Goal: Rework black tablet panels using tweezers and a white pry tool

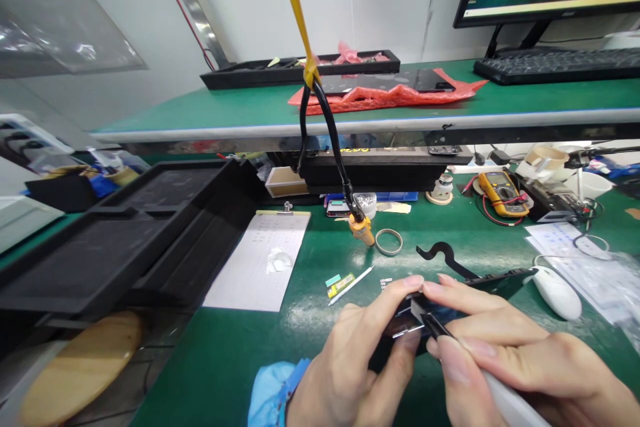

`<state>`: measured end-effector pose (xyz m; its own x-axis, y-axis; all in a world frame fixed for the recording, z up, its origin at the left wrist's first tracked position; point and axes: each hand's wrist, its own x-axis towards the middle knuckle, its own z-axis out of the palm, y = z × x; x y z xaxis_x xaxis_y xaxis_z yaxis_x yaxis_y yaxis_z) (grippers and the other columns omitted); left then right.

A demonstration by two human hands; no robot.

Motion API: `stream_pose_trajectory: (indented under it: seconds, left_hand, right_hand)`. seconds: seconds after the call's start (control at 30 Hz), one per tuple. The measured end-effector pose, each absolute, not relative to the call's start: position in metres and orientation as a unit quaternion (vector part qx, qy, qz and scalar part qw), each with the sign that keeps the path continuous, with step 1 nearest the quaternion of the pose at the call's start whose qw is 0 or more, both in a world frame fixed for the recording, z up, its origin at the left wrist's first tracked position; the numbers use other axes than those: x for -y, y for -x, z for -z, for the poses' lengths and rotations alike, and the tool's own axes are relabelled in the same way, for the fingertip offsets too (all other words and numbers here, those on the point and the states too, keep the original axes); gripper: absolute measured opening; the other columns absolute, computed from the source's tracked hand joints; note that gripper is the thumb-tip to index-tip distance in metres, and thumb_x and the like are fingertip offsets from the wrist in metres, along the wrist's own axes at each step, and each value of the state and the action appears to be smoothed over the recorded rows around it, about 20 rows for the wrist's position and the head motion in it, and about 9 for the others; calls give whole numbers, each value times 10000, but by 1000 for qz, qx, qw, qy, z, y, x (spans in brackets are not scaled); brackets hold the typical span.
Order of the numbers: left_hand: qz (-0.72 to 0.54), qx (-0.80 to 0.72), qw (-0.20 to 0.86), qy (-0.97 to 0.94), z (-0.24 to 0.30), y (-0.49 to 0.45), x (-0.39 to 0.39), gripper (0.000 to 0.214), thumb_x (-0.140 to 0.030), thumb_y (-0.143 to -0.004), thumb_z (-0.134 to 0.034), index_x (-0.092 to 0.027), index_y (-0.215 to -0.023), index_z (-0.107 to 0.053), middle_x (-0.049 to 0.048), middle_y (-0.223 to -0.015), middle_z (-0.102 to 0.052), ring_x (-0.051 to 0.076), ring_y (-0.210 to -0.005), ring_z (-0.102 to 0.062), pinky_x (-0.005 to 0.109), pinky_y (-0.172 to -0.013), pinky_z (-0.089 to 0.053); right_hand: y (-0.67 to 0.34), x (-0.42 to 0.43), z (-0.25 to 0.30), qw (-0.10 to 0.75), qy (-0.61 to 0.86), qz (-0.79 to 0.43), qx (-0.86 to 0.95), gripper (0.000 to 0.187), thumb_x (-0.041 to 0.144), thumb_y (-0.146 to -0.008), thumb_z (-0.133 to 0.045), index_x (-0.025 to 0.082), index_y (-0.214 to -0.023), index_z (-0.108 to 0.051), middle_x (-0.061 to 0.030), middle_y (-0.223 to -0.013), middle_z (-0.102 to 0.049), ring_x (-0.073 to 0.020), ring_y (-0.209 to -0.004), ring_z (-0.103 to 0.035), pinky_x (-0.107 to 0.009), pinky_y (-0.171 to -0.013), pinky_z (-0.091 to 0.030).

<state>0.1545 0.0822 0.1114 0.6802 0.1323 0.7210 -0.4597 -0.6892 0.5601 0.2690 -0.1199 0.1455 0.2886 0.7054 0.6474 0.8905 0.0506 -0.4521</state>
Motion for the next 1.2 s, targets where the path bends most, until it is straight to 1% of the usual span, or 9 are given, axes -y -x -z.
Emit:
stream_pose_trajectory:
  seconds: [0.1,0.23,0.37,0.5,0.77,0.9,1.0,1.13,1.2]
  left_hand:
    - [-384,121,399,-824,-110,-154,-84,603,-244,-1252,-548,-262,-1842,-425,113,-1503,-855,183,-1177,-907,158,-1108,-637]
    - [-384,107,396,-827,-107,-153,-84,610,-253,-1240,-578,-280,-1834,-443,94,-1531,-844,174,-1153,-909,146,-1089,-643]
    - [-390,105,388,-828,-106,-154,-83,579,-293,-1259,-546,-281,-1830,-452,83,-1504,-859,158,-1117,-913,137,-1067,-648]
    - [-390,118,389,-826,-106,-156,-84,577,-276,-1263,-529,-256,-1833,-443,113,-1498,-858,182,-1183,-906,165,-1072,-661]
    - [-392,122,386,-826,-104,-154,-85,573,-255,-1263,-531,-247,-1829,-447,108,-1519,-848,154,-1248,-883,119,-1143,-590]
    - [-399,115,377,-828,-107,-155,-84,578,-273,-1253,-541,-261,-1825,-456,112,-1457,-877,182,-1089,-922,165,-1049,-672]
    - [-403,109,369,-830,-107,-155,-84,574,-289,-1255,-531,-270,-1824,-458,114,-1438,-884,184,-1006,-926,178,-995,-697]
    - [-392,118,374,-832,-104,-153,-86,627,-228,-1225,-588,-242,-1834,-443,141,-1470,-867,229,-1105,-922,235,-1007,-717]
    - [-388,123,381,-830,-104,-153,-86,660,-197,-1209,-614,-245,-1840,-428,133,-1506,-852,221,-1181,-908,215,-1065,-688]
  right_hand:
    - [-267,118,-146,469,674,134,555,365,-35,-999,-711,252,-1221,-741,-27,-1112,-916,-342,-1316,-809,-450,-1167,-704]
    - [-271,123,-147,427,668,93,603,347,-38,-989,-735,235,-1200,-773,-51,-1149,-916,-378,-1341,-777,-460,-1177,-690]
    - [-277,125,-147,431,674,87,594,386,-21,-985,-741,277,-1224,-795,-36,-1124,-918,-399,-1318,-778,-520,-1161,-687]
    - [-277,123,-146,418,669,86,609,391,-20,-977,-756,265,-1241,-799,-39,-1145,-918,-393,-1312,-780,-487,-1163,-687]
    - [-271,121,-144,471,661,102,575,408,-35,-975,-743,283,-1232,-742,-2,-1086,-916,-365,-1299,-806,-466,-1127,-725]
    - [-271,117,-146,481,652,106,577,426,-39,-973,-737,276,-1256,-690,6,-1044,-908,-365,-1299,-809,-486,-1160,-708]
    - [-269,111,-149,486,643,126,578,433,-40,-958,-728,269,-1254,-662,27,-1009,-900,-339,-1253,-840,-442,-1185,-690]
    - [-265,104,-152,515,644,133,550,460,-46,-940,-713,287,-1250,-640,35,-998,-900,-336,-1178,-875,-462,-1173,-701]
    - [-263,103,-153,519,643,129,548,459,-57,-932,-704,282,-1234,-637,32,-993,-899,-340,-1179,-873,-482,-1159,-712]
